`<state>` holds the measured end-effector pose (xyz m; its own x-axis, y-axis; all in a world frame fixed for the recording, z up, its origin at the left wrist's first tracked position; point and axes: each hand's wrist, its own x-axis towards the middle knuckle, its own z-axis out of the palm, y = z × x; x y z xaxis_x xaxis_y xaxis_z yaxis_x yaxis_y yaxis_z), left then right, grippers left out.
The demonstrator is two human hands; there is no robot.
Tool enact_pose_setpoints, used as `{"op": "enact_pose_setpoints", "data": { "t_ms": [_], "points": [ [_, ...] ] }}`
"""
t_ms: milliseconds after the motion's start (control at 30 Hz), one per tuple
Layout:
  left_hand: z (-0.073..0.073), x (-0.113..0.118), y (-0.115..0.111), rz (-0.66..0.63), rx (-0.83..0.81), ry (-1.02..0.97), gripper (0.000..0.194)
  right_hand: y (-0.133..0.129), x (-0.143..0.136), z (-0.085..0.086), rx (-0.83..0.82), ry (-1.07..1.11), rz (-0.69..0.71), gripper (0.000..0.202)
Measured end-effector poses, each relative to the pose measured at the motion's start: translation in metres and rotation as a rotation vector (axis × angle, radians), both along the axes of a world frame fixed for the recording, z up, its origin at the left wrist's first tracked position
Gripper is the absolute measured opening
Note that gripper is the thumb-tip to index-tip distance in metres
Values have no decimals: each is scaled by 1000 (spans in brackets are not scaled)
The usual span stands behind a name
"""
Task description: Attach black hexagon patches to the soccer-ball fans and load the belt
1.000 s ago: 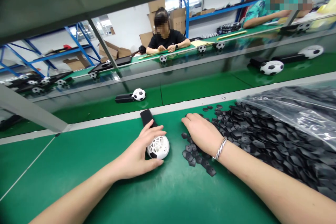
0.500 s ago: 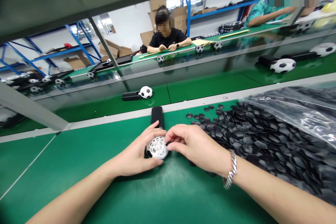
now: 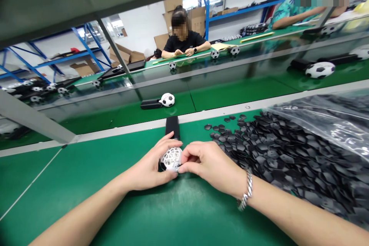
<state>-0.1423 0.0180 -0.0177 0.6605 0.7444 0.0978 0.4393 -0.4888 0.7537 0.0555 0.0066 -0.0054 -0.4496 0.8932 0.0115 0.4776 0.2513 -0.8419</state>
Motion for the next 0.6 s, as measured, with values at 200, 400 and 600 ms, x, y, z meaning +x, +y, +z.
{"op": "enact_pose_setpoints", "data": {
  "t_ms": [200,400,600],
  "points": [
    [1,3,-1,46,-45,2,63,-3,-2,-4,190,-26,104,15],
    [2,7,-4,84,-43,-20,52,-5,-7,-7,168,17,43,10],
    [5,9,-4,65,-14,-7,46,-2,-7,-14,8,135,-8,6]
  ]
}}
